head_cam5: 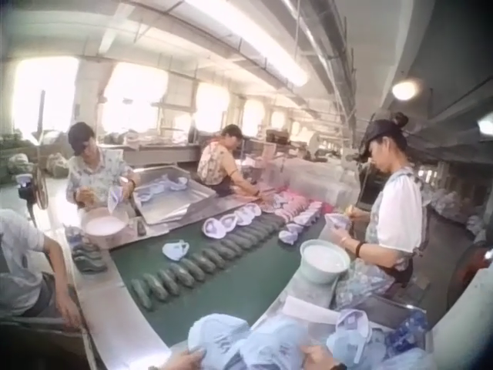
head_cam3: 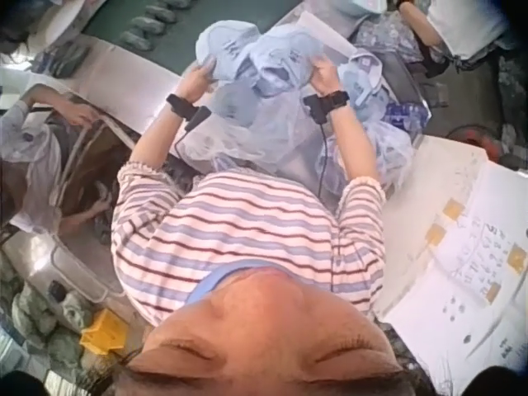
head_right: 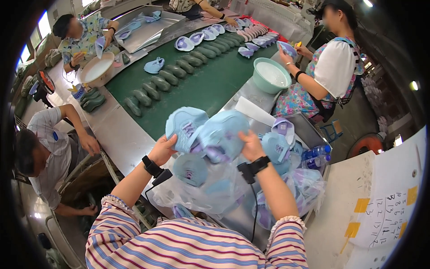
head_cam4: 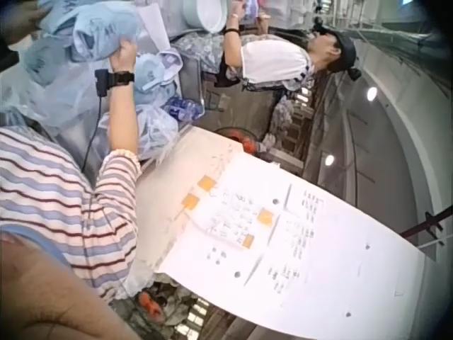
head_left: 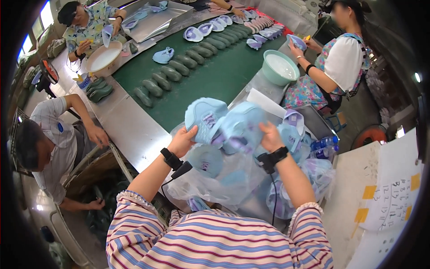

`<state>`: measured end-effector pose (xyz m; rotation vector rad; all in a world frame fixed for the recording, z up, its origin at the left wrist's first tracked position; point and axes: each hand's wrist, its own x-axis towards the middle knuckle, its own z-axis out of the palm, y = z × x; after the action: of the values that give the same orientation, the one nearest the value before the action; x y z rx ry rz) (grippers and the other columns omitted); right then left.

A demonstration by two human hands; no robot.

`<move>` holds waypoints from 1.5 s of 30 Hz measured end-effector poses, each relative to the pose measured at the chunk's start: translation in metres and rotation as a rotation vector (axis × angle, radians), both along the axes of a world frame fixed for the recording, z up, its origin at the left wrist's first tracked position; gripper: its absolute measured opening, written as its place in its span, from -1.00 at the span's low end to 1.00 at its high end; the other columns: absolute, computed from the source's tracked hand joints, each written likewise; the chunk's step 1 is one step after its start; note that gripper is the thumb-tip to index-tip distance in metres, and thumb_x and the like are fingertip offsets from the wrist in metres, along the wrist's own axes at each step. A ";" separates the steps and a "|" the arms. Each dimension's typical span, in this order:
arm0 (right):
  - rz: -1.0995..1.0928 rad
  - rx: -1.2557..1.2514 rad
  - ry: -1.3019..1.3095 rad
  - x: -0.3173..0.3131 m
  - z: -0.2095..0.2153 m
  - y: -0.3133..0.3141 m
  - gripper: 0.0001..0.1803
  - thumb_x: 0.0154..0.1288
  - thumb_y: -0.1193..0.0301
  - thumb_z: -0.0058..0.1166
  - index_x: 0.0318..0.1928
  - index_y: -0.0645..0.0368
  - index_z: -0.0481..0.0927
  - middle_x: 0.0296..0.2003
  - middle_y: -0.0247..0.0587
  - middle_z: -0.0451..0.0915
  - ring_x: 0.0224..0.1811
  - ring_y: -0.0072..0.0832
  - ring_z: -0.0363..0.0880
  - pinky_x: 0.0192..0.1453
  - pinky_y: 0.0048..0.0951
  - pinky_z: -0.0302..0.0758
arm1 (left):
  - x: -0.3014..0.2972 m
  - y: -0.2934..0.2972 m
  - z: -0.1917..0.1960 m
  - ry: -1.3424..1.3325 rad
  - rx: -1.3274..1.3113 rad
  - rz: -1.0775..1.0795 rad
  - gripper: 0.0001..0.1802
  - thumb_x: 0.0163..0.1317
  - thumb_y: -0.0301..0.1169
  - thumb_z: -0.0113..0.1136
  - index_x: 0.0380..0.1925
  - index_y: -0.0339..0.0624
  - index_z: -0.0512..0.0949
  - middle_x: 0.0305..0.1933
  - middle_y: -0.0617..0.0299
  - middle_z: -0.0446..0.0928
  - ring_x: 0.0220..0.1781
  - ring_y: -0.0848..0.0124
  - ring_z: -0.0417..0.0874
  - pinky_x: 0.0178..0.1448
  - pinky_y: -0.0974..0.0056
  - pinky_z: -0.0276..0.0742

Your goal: Packing blue fabric shoe components into plastic bags in a manufacturing environment.

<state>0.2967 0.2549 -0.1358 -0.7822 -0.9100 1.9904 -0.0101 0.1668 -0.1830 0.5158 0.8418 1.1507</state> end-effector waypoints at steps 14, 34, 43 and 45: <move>-0.702 0.035 -0.460 0.107 -0.046 0.023 -0.23 0.02 0.62 0.08 0.24 0.22 0.02 0.12 -0.05 0.26 0.12 -0.22 0.29 0.17 -0.21 0.27 | 0.001 0.046 -0.002 0.198 0.013 0.068 -0.69 0.27 -0.41 -0.06 0.02 -0.17 0.32 -0.02 0.26 0.46 -0.05 0.38 0.51 0.01 0.17 0.47; 0.727 0.642 -1.297 -0.027 -0.086 -0.039 -0.53 0.01 0.31 0.05 -0.02 0.19 0.45 -0.06 0.01 0.49 -0.16 -0.14 0.54 -0.07 -0.23 0.44 | 0.050 0.029 -0.013 1.798 0.810 -0.550 -0.36 0.07 -0.09 0.16 0.06 -0.31 0.31 0.10 -0.09 0.33 0.11 0.06 0.36 0.19 0.17 0.26; 0.187 0.688 -1.689 0.032 -0.081 -0.002 -0.40 -0.08 0.36 0.12 0.07 0.13 0.34 0.14 0.08 0.21 -0.07 0.05 0.43 -0.03 -0.12 0.42 | 0.023 0.099 -0.097 1.542 0.518 -0.578 -0.51 0.05 -0.45 -0.01 0.06 -0.23 0.30 0.14 -0.07 0.31 0.22 0.05 0.24 0.19 -0.04 0.21; 0.270 0.705 -1.525 0.036 -0.093 -0.013 -0.47 -0.09 0.37 0.12 0.00 0.13 0.41 0.13 0.02 0.25 -0.07 0.03 0.43 0.00 -0.16 0.41 | 0.041 0.113 -0.074 1.560 0.570 -0.700 -0.50 0.02 -0.47 -0.01 0.06 -0.17 0.31 0.16 -0.02 0.31 0.23 0.06 0.25 0.19 -0.05 0.21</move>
<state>0.3328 0.2416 -0.2286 -1.7545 -2.4362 0.7601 0.0305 0.2798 -0.2568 2.1196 1.4104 0.1033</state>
